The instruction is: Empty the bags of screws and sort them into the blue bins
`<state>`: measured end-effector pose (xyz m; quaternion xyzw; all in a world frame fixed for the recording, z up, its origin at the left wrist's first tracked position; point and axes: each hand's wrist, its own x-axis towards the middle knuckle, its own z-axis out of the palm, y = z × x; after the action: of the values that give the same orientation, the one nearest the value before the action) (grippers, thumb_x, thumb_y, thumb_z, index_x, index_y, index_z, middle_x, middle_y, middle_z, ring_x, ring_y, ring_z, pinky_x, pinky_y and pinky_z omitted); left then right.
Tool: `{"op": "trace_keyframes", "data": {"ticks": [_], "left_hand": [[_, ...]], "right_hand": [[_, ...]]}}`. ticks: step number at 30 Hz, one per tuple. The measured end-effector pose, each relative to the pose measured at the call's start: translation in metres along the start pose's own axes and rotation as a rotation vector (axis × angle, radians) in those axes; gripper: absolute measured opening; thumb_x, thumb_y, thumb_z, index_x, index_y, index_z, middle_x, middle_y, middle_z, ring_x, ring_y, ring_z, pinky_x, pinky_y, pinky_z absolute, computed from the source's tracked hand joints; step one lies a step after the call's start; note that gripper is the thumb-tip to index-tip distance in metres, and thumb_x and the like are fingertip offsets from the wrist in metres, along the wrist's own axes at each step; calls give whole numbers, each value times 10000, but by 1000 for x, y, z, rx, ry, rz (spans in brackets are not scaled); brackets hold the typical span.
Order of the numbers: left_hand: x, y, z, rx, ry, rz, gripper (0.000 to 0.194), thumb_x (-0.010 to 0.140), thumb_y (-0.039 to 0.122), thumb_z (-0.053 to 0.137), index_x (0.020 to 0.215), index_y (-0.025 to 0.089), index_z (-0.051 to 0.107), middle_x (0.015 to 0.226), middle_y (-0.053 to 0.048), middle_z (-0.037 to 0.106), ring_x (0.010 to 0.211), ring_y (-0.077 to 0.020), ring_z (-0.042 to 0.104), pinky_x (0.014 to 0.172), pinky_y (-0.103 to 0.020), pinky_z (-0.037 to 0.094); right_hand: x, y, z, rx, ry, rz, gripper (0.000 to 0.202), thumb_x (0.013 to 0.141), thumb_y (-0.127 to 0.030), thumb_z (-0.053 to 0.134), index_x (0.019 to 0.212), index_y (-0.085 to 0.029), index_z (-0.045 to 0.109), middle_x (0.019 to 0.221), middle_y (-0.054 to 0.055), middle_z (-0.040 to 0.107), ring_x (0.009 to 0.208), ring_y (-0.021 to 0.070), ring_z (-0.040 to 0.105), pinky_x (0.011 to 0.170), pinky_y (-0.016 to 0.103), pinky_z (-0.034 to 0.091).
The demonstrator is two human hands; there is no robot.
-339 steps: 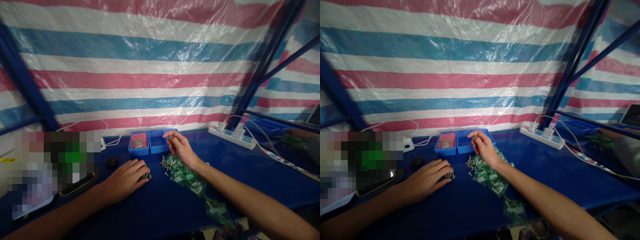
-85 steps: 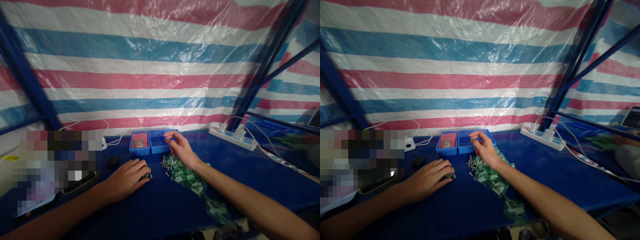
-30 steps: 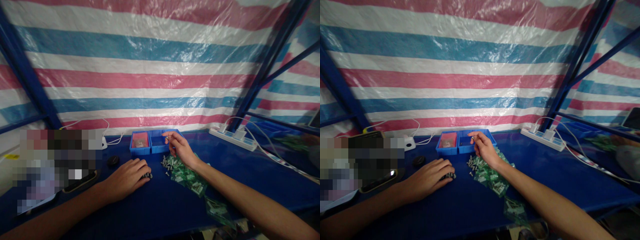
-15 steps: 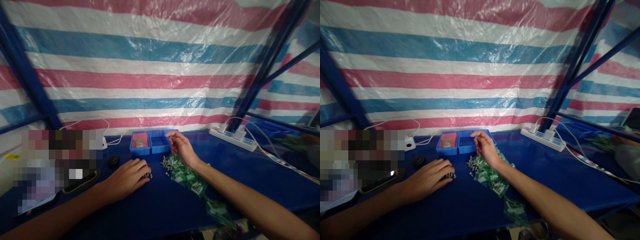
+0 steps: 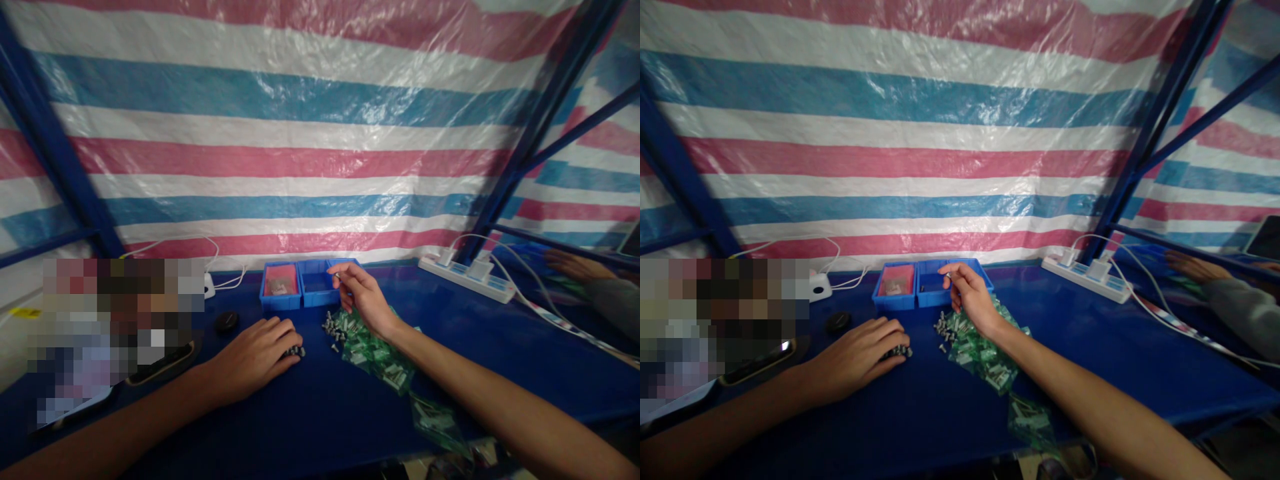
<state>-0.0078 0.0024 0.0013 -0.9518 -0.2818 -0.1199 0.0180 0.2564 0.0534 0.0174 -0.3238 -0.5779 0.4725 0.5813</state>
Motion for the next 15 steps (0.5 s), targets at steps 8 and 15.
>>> {"op": "trace_keyframes", "data": {"ticks": [8, 15], "left_hand": [[0, -1, 1, 5, -10, -6, 182, 1101, 337, 537, 1212, 229, 633, 1187, -52, 652, 1076, -249, 601, 968, -383, 457], [-1, 0, 1, -6, 3, 5, 190, 1111, 348, 514, 1205, 232, 631, 1176, -45, 654, 1061, -237, 600, 961, -370, 455]], "right_hand": [[0, -1, 0, -24, -16, -17, 185, 979, -399, 653, 1073, -245, 696, 868, -17, 598, 498, 74, 395, 393, 207, 372], [0, 2, -2, -65, -34, -22, 188, 974, -408, 673, 1089, -261, 699, 918, -4, 633, 496, 75, 409, 397, 222, 375]]}}
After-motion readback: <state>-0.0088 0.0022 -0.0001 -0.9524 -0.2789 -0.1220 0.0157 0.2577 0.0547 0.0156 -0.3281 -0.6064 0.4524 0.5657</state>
